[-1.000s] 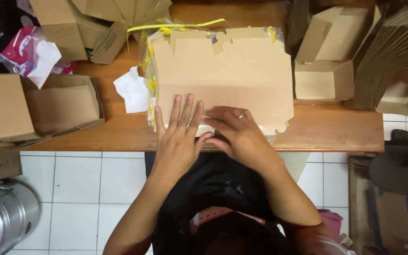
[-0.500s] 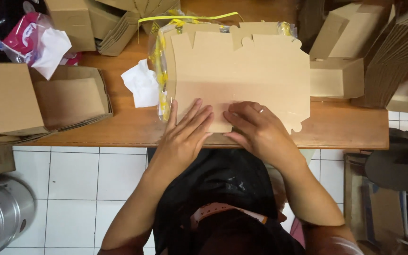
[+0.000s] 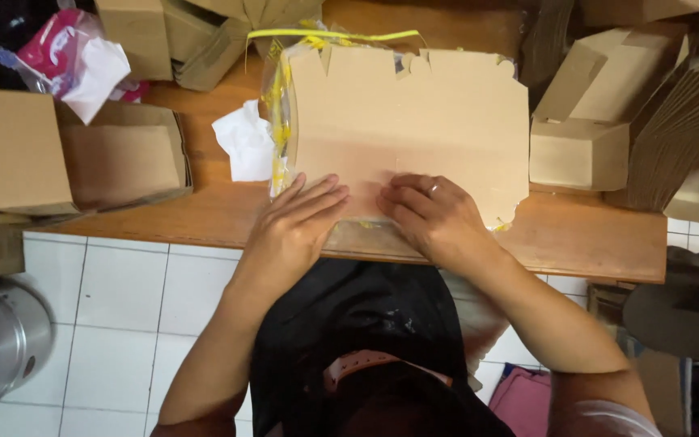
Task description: The person folds flat cardboard pieces into small boxes by hand, tucking flaps to form the structure. They place finished boxes into a stack and continue folding additional pieces from a pile on the table.
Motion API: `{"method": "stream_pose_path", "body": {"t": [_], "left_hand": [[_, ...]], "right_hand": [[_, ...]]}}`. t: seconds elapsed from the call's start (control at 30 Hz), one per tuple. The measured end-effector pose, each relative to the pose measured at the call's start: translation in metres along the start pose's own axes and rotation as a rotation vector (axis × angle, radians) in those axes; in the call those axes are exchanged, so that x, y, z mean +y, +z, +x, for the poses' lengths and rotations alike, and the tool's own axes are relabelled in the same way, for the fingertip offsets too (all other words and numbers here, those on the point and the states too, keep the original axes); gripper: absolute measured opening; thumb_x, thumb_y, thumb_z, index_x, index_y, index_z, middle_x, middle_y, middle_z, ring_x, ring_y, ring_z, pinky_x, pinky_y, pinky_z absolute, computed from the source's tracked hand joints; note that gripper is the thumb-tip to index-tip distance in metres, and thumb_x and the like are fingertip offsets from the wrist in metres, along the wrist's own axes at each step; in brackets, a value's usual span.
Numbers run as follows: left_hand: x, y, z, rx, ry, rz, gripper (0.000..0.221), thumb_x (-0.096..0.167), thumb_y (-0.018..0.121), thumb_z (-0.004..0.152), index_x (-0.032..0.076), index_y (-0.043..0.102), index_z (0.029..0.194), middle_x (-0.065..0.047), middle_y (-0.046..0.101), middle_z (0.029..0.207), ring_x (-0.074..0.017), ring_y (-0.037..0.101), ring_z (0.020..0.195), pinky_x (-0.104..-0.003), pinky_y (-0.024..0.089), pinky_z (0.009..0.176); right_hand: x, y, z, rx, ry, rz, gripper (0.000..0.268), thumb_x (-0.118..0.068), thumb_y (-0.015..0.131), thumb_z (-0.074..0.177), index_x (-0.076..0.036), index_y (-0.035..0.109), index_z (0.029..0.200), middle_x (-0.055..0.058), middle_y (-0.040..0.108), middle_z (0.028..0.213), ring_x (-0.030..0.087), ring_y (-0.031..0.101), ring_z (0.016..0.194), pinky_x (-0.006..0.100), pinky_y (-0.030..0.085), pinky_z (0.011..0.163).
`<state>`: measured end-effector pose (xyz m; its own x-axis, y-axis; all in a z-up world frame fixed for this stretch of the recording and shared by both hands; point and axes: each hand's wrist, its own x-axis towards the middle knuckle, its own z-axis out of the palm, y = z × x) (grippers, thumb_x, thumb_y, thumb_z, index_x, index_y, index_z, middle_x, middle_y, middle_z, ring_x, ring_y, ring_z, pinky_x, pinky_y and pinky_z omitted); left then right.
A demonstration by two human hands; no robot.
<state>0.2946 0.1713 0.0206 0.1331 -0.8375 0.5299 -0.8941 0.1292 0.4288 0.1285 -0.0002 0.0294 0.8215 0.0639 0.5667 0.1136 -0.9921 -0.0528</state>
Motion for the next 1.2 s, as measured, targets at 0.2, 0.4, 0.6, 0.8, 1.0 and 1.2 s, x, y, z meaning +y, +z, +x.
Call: {"method": "stream_pose_path", "body": {"t": [0.2,0.4,0.6,0.8,1.0,1.2], "left_hand": [[-0.001,-0.008,0.003,-0.121,-0.132,-0.214,0.025,0.007,0.068,0.088,0.013,0.074,0.112,-0.012,0.072,0.112,-0.0343,0.062,0.115,-0.052,0.041,0.105],[0.005,-0.006,0.008,-0.044,-0.104,-0.078,0.02,0.012,0.068,0.092,0.012,0.073,0.111,-0.008,0.071,0.112,-0.0299,0.065,0.112,-0.045,0.049,0.1],[-0.004,0.007,0.011,-0.058,-0.063,0.038,0.018,0.018,0.054,0.099,0.013,0.067,0.111,-0.006,0.062,0.088,-0.0268,0.062,0.092,-0.04,0.05,0.086],[-0.005,0.014,0.02,-0.059,-0.255,0.021,0.035,0.013,0.062,0.094,0.004,0.049,0.126,-0.016,0.061,0.103,-0.0344,0.059,0.099,-0.045,0.044,0.089],[0.009,0.048,0.004,0.18,-0.108,0.134,0.018,0.006,0.069,0.086,0.005,0.068,0.104,-0.017,0.059,0.112,-0.0376,0.055,0.11,-0.053,0.041,0.098],[0.034,0.055,-0.009,0.2,-0.169,0.24,0.037,0.026,0.052,0.103,0.002,0.06,0.131,-0.014,0.057,0.14,-0.0275,0.048,0.135,-0.053,0.026,0.115]], "right_hand": [[-0.012,-0.011,0.004,-0.057,0.163,0.106,0.02,-0.03,0.071,0.092,-0.01,0.074,0.093,0.005,0.069,0.093,0.025,0.066,0.103,0.033,0.051,0.083],[-0.016,-0.016,-0.002,-0.053,0.23,0.112,0.016,-0.017,0.061,0.098,-0.01,0.074,0.103,0.003,0.071,0.092,0.023,0.068,0.103,0.031,0.052,0.085],[-0.006,0.0,-0.002,-0.142,0.206,0.016,0.012,-0.015,0.064,0.092,-0.01,0.071,0.1,0.007,0.064,0.085,0.026,0.066,0.086,0.033,0.052,0.074],[0.004,-0.003,0.03,-0.297,0.445,0.295,0.023,-0.009,0.061,0.092,-0.003,0.062,0.115,0.018,0.063,0.092,0.042,0.066,0.085,0.046,0.054,0.073],[0.005,0.002,0.024,-0.421,0.536,0.02,0.057,-0.039,0.06,0.096,-0.019,0.043,0.146,0.009,0.039,0.123,0.033,0.041,0.112,0.045,0.036,0.09],[-0.036,0.035,-0.001,-0.016,0.383,-0.082,0.012,-0.018,0.059,0.092,-0.012,0.063,0.101,0.007,0.06,0.093,0.027,0.059,0.093,0.043,0.039,0.093]]}}
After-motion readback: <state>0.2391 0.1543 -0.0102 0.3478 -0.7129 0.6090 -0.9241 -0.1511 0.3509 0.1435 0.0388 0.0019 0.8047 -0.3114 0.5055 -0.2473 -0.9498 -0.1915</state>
